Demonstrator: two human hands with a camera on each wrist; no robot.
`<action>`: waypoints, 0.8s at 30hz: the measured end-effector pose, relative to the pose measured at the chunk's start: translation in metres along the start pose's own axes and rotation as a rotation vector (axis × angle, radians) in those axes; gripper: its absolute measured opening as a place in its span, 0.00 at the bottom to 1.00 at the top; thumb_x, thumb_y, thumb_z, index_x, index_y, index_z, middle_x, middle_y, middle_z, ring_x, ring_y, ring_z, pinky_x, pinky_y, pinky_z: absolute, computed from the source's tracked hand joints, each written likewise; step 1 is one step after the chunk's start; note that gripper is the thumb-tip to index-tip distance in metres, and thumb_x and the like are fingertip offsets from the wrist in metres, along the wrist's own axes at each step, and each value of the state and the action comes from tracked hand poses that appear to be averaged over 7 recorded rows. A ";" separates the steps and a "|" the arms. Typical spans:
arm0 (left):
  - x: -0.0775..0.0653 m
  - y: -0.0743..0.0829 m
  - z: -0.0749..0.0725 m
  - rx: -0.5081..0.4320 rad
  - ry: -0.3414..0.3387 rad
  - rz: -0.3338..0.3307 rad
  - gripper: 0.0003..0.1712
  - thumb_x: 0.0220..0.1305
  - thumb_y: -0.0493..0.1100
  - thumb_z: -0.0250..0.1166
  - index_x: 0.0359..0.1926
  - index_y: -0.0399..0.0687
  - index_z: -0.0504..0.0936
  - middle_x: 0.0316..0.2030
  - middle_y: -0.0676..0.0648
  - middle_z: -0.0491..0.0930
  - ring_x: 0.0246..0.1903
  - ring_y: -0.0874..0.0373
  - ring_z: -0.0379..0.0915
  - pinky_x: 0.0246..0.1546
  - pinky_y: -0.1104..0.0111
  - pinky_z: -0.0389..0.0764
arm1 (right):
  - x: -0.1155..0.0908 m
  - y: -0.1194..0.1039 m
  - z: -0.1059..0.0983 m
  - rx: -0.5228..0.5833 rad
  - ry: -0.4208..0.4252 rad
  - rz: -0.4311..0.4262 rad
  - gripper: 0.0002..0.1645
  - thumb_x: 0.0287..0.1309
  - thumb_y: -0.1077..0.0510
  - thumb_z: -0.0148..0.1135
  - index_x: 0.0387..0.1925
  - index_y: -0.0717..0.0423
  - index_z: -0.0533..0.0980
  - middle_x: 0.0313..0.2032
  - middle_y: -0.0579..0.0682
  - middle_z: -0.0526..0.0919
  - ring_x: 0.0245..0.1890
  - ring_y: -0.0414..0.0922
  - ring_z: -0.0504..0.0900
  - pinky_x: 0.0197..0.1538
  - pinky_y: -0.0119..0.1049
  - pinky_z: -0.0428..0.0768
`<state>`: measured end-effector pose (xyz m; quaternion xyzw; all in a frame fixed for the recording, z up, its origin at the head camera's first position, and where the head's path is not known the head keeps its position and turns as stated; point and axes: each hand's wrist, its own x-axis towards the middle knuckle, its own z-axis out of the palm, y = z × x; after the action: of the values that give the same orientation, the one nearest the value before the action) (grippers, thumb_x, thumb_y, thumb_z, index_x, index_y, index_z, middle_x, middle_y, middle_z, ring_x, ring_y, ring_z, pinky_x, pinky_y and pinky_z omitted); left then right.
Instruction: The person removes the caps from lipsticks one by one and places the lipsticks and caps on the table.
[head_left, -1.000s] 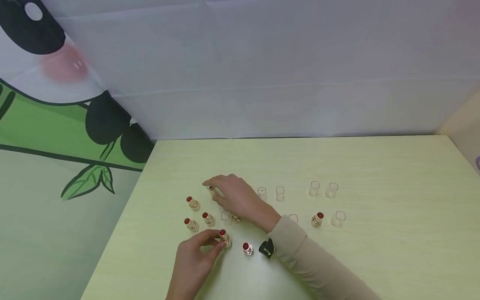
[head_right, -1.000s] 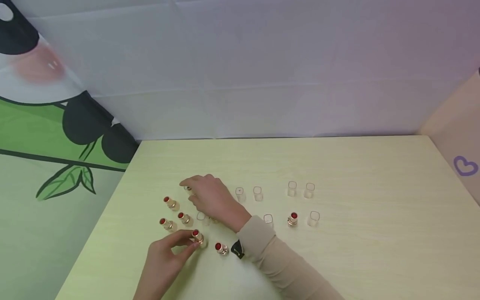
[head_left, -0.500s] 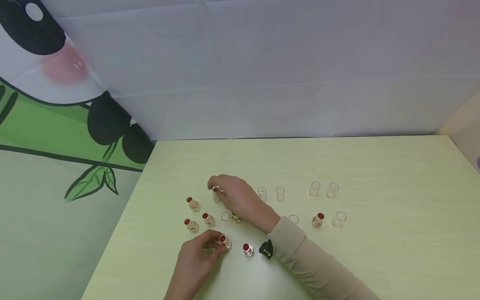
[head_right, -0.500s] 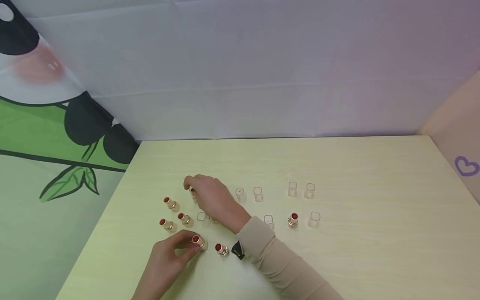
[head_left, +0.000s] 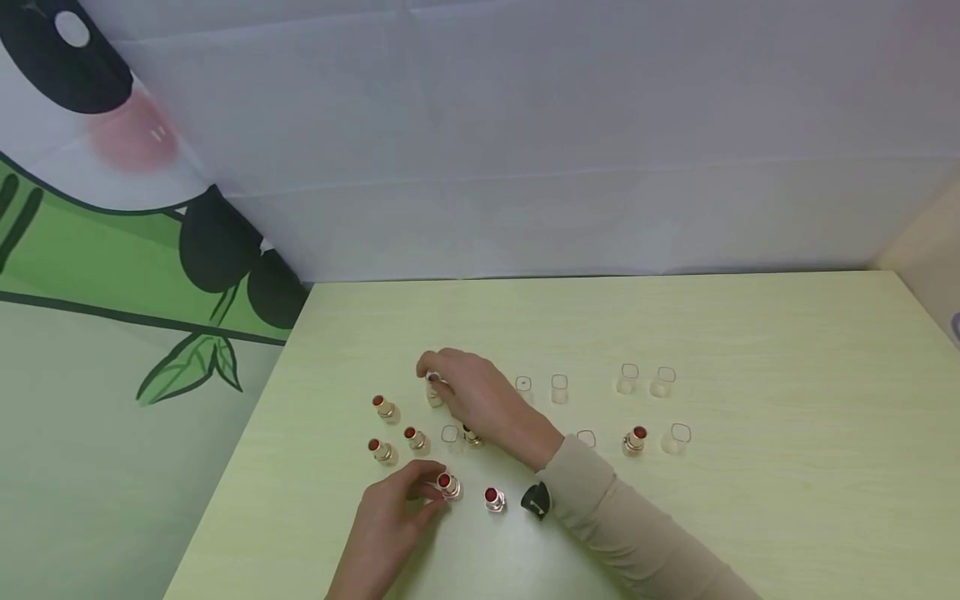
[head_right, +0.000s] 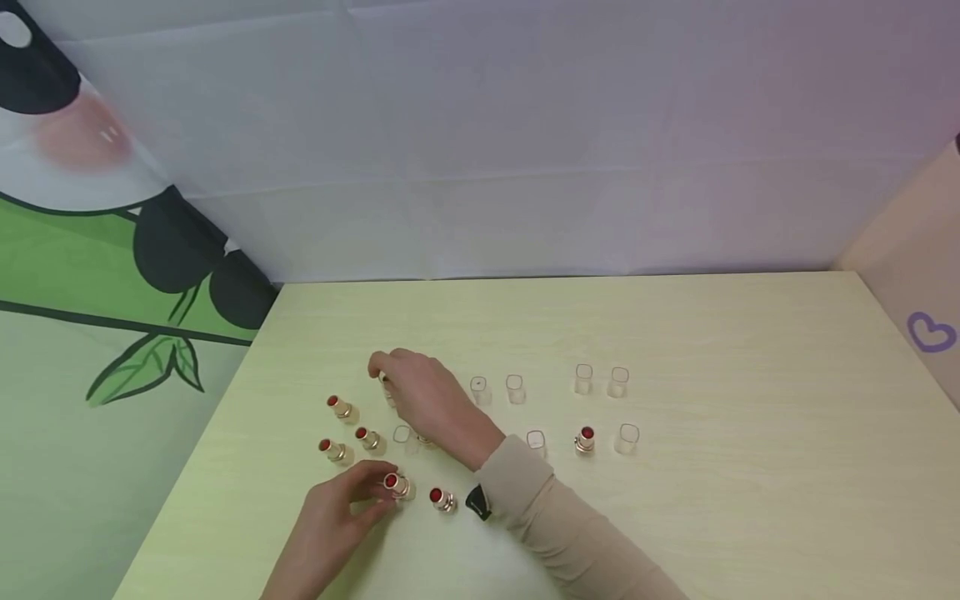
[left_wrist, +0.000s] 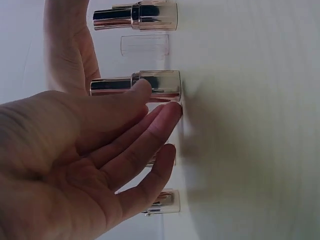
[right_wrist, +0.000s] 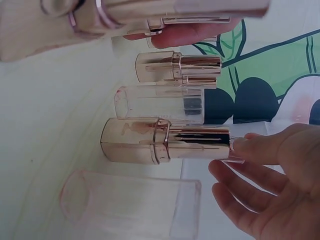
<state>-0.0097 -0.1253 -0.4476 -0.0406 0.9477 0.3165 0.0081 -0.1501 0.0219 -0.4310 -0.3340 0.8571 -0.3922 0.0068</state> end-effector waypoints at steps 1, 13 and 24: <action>-0.001 0.001 -0.002 -0.003 -0.008 -0.004 0.22 0.52 0.31 0.79 0.46 0.55 0.88 0.33 0.62 0.89 0.34 0.71 0.83 0.49 0.68 0.81 | -0.001 -0.001 -0.001 0.002 0.001 0.005 0.11 0.75 0.60 0.60 0.54 0.46 0.80 0.50 0.45 0.87 0.44 0.41 0.83 0.52 0.36 0.83; -0.003 0.024 -0.042 0.036 -0.026 -0.056 0.19 0.59 0.34 0.77 0.49 0.57 0.88 0.42 0.59 0.90 0.35 0.69 0.84 0.45 0.68 0.86 | -0.018 -0.004 -0.025 0.079 0.054 0.006 0.13 0.75 0.60 0.59 0.56 0.46 0.79 0.52 0.45 0.86 0.47 0.42 0.84 0.52 0.38 0.83; 0.012 0.045 -0.054 0.023 0.153 0.029 0.22 0.68 0.43 0.72 0.61 0.59 0.81 0.52 0.56 0.87 0.42 0.64 0.86 0.44 0.69 0.86 | -0.029 0.006 -0.046 0.141 0.284 -0.203 0.12 0.70 0.64 0.63 0.52 0.52 0.81 0.46 0.45 0.86 0.44 0.40 0.83 0.50 0.34 0.83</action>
<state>-0.0249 -0.1232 -0.3781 -0.0507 0.9496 0.3016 -0.0687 -0.1431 0.0720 -0.4106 -0.3586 0.7817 -0.4932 -0.1306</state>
